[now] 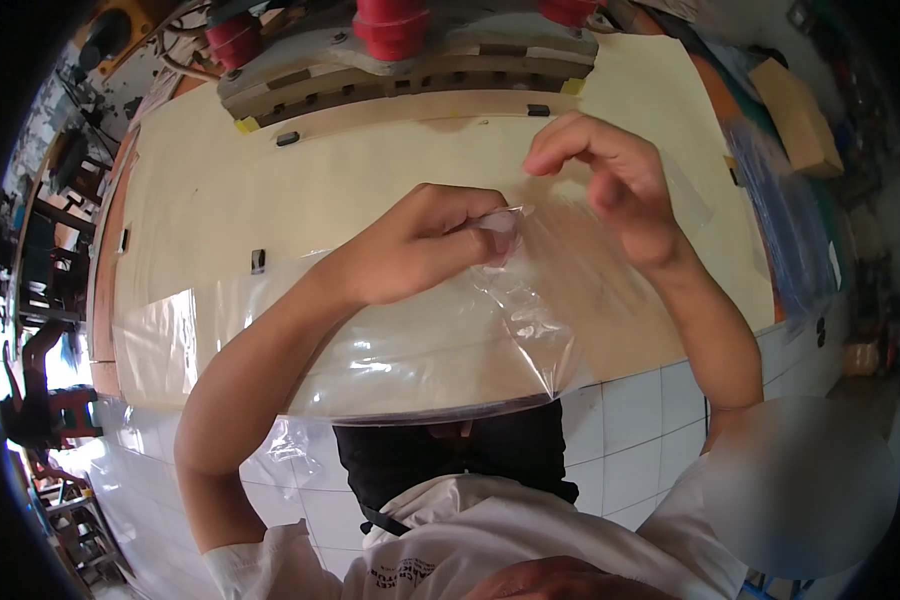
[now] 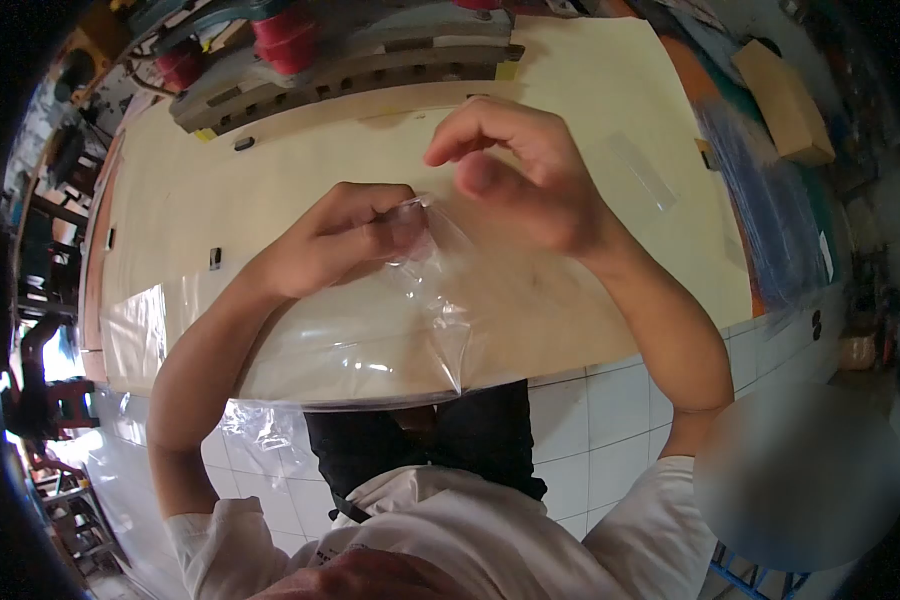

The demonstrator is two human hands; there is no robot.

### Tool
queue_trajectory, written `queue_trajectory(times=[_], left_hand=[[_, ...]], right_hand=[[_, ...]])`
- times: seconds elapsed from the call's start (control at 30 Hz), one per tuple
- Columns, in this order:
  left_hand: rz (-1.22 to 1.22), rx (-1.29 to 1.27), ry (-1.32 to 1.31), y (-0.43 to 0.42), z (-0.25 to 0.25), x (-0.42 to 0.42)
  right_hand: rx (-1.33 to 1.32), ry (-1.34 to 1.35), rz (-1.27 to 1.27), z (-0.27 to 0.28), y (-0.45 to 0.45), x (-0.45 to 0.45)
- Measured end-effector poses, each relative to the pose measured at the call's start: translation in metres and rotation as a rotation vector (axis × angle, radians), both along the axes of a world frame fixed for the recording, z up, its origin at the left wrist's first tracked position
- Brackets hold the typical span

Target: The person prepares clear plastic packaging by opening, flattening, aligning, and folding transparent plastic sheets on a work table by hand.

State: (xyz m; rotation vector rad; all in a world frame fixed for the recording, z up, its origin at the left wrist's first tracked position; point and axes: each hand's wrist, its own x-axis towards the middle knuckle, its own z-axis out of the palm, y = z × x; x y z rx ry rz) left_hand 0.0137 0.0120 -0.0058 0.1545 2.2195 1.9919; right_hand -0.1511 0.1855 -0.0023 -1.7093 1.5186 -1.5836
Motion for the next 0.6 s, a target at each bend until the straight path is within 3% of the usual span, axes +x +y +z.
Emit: queue_trajectory(times=[0.1, 0.17, 0.27, 0.43, 0.6], left_hand=[[0.010, -0.017, 0.006, 0.001, -0.002, -0.001], [0.002, 0.049, 0.139, 0.001, -0.018, -0.004], [-0.004, 0.059, 0.123, 0.000, -0.019, -0.004], [-0.033, 0.042, 0.145, -0.003, -0.018, -0.004], [-0.033, -0.003, 0.162, 0.001, -0.020, -0.007]], right_hand=[[-0.163, 0.096, -0.036, 0.008, 0.003, 0.003], [-0.212, 0.005, -0.036, 0.014, 0.017, 0.008], [-0.357, -0.013, 0.372, 0.042, 0.035, 0.028], [-0.491, -0.120, 0.801, 0.097, 0.074, 0.118], [-0.620, -0.236, 0.778, 0.116, 0.083, 0.175]])
